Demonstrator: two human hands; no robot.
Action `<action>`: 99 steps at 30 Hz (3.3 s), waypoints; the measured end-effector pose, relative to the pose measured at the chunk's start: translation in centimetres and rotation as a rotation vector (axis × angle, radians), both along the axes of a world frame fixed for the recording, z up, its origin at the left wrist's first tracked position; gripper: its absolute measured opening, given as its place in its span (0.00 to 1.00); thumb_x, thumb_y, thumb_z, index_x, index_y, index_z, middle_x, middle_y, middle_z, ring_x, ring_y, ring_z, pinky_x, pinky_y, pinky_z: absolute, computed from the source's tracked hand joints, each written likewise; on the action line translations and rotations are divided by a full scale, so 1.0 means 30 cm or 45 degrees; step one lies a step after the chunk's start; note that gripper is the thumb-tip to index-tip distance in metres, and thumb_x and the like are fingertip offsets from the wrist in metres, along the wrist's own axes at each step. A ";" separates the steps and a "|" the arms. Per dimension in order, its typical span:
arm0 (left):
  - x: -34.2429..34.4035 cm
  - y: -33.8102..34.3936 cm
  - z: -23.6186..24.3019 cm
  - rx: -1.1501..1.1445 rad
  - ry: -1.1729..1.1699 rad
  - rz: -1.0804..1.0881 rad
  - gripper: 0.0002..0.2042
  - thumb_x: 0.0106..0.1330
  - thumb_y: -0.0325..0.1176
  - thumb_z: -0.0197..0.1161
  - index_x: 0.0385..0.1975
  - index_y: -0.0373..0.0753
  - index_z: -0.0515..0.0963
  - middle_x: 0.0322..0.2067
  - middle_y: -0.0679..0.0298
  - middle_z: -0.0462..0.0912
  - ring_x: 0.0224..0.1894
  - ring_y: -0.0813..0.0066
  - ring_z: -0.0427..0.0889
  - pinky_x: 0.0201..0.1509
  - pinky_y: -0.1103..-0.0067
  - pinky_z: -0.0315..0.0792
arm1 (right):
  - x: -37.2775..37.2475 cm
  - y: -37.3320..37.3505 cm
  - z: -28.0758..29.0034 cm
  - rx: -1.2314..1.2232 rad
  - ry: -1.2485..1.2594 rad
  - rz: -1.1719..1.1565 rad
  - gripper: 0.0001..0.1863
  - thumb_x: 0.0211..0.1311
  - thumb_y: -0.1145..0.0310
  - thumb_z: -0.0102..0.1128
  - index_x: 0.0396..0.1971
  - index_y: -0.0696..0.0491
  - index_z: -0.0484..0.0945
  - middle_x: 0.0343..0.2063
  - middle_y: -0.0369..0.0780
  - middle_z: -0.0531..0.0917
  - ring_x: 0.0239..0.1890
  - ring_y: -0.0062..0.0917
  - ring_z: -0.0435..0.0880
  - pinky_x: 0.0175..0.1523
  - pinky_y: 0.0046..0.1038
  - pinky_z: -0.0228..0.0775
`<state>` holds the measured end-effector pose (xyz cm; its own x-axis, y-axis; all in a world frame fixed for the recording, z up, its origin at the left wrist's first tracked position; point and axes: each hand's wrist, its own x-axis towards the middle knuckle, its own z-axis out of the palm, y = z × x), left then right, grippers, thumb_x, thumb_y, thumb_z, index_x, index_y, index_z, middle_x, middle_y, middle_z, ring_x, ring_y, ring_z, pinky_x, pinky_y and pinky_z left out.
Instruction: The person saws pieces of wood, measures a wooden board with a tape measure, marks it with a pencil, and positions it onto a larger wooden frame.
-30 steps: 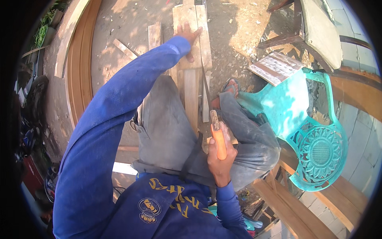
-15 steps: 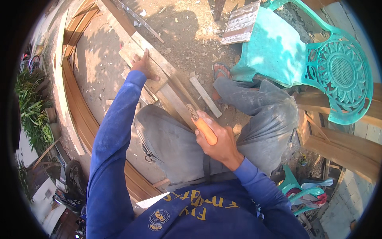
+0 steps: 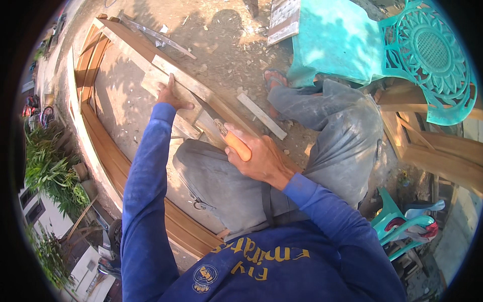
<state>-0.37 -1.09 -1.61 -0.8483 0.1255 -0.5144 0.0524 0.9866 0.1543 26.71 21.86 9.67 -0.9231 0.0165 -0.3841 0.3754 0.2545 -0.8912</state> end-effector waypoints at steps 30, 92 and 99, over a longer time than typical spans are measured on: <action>-0.001 0.003 0.009 -0.036 -0.045 -0.011 0.77 0.21 0.45 0.89 0.76 0.57 0.38 0.72 0.31 0.33 0.74 0.30 0.37 0.74 0.54 0.56 | 0.177 0.069 0.085 0.065 0.236 -0.086 0.29 0.59 0.63 0.63 0.60 0.58 0.74 0.39 0.52 0.86 0.36 0.46 0.86 0.42 0.36 0.78; 0.389 0.222 -0.154 0.556 0.956 0.336 0.33 0.62 0.41 0.66 0.68 0.43 0.64 0.71 0.44 0.53 0.76 0.44 0.48 0.74 0.46 0.46 | -0.445 0.199 0.268 0.009 0.243 -0.274 0.27 0.70 0.54 0.51 0.61 0.56 0.75 0.31 0.35 0.82 0.19 0.11 0.65 0.24 0.17 0.61; 0.209 0.435 -0.312 -0.003 -0.161 -0.315 0.29 0.64 0.33 0.61 0.67 0.53 0.67 0.73 0.54 0.56 0.75 0.49 0.54 0.73 0.48 0.54 | -0.446 0.255 0.292 -0.119 0.319 -0.440 0.28 0.69 0.57 0.52 0.62 0.59 0.74 0.19 0.32 0.75 0.16 0.11 0.64 0.22 0.18 0.56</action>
